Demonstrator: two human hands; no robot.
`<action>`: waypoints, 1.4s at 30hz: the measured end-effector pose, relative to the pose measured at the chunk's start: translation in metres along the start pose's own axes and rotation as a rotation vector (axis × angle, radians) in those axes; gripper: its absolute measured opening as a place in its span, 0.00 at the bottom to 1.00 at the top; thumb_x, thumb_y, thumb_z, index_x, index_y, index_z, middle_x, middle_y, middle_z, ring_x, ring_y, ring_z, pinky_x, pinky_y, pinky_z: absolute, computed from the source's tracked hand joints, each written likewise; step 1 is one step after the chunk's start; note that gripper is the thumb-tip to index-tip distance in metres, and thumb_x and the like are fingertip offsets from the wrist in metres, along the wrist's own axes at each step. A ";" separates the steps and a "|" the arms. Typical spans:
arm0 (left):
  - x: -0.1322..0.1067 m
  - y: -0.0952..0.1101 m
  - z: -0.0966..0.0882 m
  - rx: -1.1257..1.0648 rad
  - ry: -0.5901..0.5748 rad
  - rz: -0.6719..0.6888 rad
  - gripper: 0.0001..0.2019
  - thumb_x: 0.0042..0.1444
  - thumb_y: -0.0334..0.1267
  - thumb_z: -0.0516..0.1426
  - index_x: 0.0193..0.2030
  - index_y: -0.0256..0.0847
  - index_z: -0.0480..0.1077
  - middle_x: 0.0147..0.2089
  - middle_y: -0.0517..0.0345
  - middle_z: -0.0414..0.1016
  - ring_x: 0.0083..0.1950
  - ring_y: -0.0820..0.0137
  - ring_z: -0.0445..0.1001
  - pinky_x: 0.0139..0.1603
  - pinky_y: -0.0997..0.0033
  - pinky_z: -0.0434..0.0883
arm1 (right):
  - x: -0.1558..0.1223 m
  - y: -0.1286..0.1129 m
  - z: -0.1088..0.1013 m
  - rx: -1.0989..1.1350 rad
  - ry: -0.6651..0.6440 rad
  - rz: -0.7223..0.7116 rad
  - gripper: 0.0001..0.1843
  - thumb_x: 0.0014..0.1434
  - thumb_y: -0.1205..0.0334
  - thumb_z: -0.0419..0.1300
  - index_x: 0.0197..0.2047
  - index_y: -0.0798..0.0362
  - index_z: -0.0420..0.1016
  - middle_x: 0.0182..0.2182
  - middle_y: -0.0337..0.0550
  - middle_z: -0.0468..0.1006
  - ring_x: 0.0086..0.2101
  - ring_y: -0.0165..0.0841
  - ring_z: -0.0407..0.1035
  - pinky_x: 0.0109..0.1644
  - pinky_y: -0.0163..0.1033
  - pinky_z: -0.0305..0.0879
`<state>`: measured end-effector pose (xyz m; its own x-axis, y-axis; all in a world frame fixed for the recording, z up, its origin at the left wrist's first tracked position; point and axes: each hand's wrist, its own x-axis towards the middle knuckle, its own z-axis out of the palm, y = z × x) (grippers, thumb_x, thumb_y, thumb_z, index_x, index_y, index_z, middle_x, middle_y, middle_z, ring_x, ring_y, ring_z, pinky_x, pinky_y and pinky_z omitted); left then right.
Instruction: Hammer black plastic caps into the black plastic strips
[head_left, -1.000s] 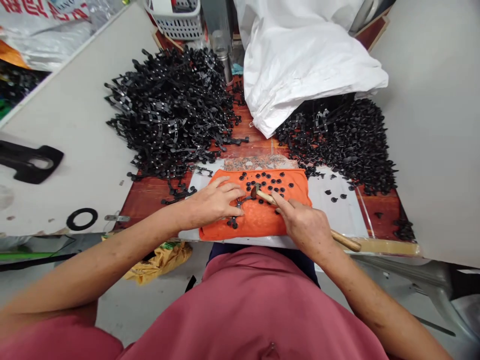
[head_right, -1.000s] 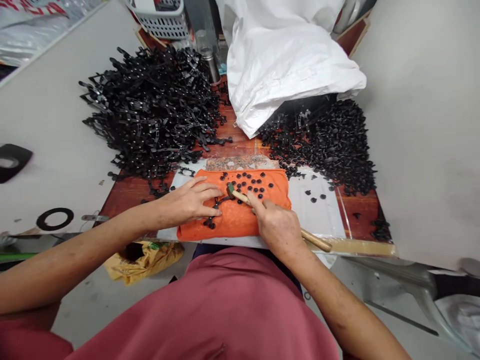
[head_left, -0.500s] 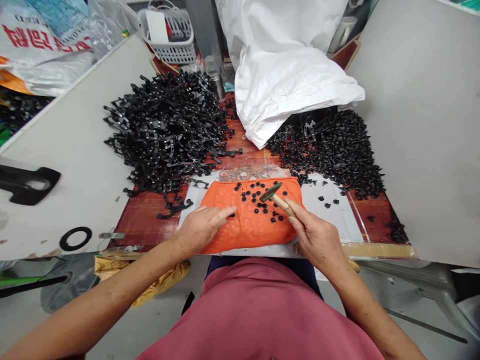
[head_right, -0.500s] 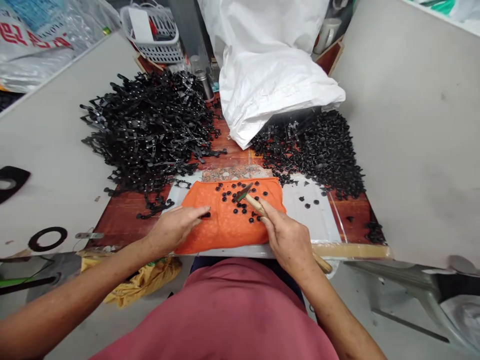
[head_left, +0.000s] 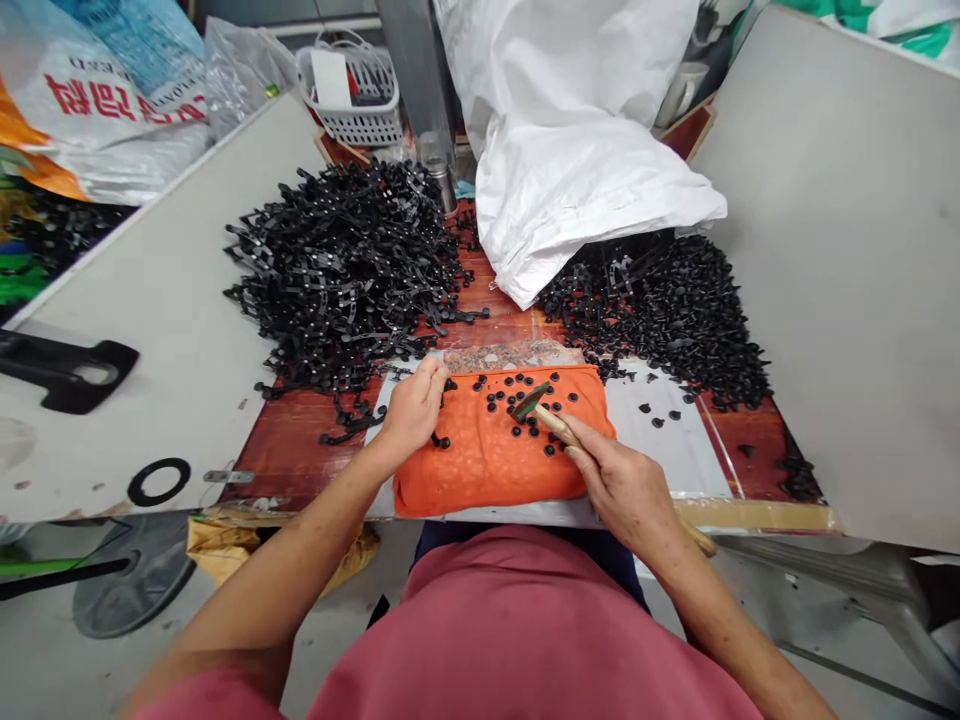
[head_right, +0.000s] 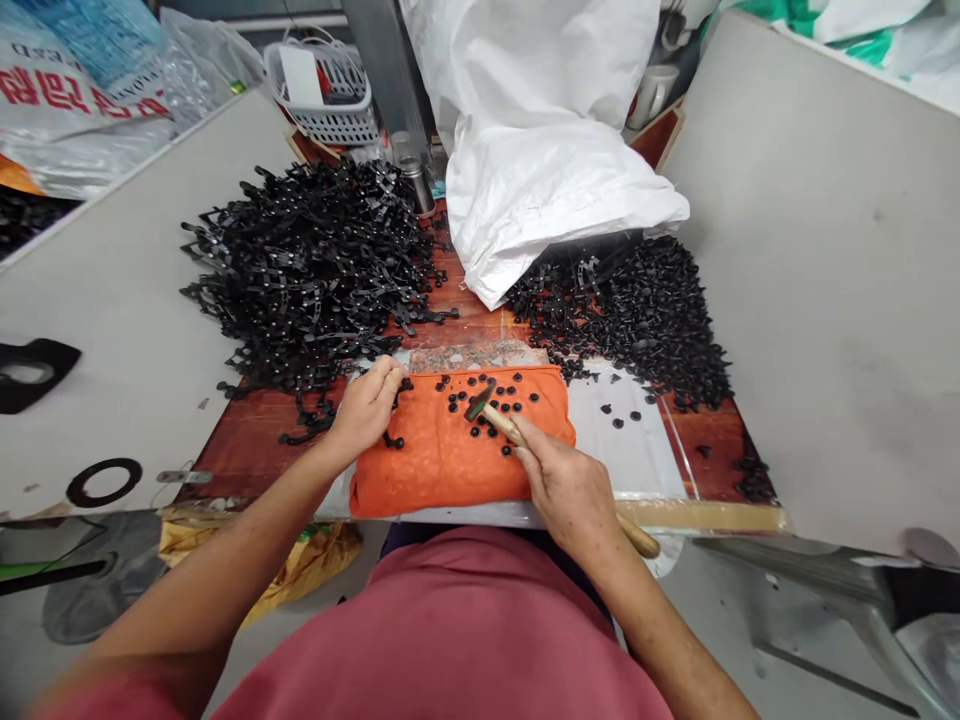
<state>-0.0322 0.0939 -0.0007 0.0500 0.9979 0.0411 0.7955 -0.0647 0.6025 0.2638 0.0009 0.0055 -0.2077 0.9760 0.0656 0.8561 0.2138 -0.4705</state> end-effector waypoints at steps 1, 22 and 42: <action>0.005 -0.001 0.003 0.032 0.017 0.009 0.12 0.70 0.43 0.43 0.39 0.45 0.63 0.29 0.60 0.68 0.33 0.66 0.71 0.39 0.68 0.64 | 0.001 0.000 0.001 0.002 0.005 -0.005 0.25 0.74 0.60 0.51 0.71 0.44 0.67 0.56 0.44 0.82 0.48 0.37 0.81 0.52 0.41 0.77; 0.038 0.017 0.025 0.430 -0.177 -0.105 0.12 0.72 0.40 0.43 0.50 0.42 0.65 0.40 0.47 0.81 0.42 0.58 0.80 0.42 0.64 0.67 | 0.004 0.007 0.003 -0.009 -0.018 0.042 0.25 0.74 0.58 0.50 0.71 0.43 0.67 0.54 0.44 0.83 0.45 0.37 0.82 0.48 0.41 0.77; 0.041 0.021 0.024 0.486 -0.198 -0.104 0.14 0.73 0.42 0.43 0.53 0.42 0.65 0.42 0.44 0.83 0.43 0.56 0.82 0.39 0.64 0.67 | 0.060 -0.027 -0.003 -0.278 -0.091 -0.055 0.25 0.74 0.55 0.50 0.72 0.40 0.66 0.45 0.43 0.85 0.39 0.37 0.78 0.36 0.38 0.67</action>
<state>0.0014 0.1338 -0.0057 0.0315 0.9833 -0.1792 0.9880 -0.0036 0.1544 0.2297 0.0541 0.0245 -0.2885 0.9575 -0.0007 0.9364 0.2820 -0.2087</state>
